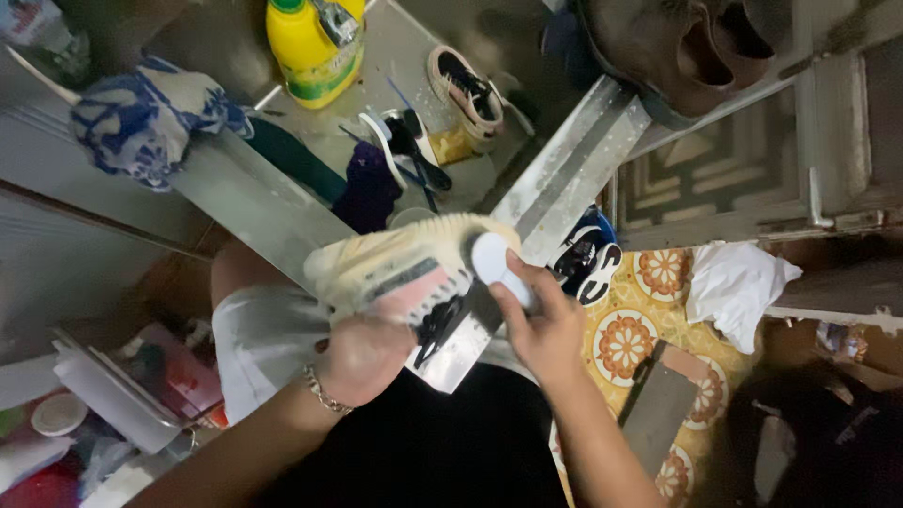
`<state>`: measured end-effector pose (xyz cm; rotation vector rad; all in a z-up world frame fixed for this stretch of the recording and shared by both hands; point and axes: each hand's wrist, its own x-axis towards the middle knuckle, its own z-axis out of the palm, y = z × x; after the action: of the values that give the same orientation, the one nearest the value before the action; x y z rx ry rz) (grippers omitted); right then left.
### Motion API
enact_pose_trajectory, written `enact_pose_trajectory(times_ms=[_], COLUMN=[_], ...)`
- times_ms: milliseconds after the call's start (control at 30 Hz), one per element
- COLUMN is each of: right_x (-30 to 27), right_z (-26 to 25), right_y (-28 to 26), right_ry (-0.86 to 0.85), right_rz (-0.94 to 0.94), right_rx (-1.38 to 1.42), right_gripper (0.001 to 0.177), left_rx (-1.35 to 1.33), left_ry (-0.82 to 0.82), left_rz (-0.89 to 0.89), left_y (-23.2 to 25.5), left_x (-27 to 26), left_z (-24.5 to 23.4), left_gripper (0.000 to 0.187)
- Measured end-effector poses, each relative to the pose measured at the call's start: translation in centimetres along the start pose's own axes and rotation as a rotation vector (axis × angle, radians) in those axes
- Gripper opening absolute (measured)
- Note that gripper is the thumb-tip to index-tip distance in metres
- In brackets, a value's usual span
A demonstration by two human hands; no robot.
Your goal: The person cleans a sneaker and a leather shoe in a sink using a brush and a cloth. They scrub the soles and sides, apply liquid with a small brush, and wipe the shoes with a cloth.
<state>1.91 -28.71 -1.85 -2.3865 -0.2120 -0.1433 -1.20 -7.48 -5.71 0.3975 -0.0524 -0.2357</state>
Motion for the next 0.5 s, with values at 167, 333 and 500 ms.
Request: enact_pose_trajectory(times_ms=[167, 333, 500], right_x=[-2.1, 0.9, -1.1], right_z=[-0.2, -0.4, -0.3], right_y=[-2.7, -0.3, -1.0], right_ry=[-0.074, -0.008, -0.105], right_rz=[-0.195, -0.046, -0.086], right_rx=[0.165, 0.135, -0.040], right_gripper=[0.038, 0.036, 0.045], left_rx=[-0.359, -0.237, -0.189], left_ry=[0.217, 0.245, 0.321], left_rz=[-0.078, -0.118, -0.066], left_y=[0.8, 1.6, 2.0], left_x=[0.4, 0.9, 0.9], left_z=[2.7, 5.4, 5.7], left_gripper=[0.050, 0.072, 0.080])
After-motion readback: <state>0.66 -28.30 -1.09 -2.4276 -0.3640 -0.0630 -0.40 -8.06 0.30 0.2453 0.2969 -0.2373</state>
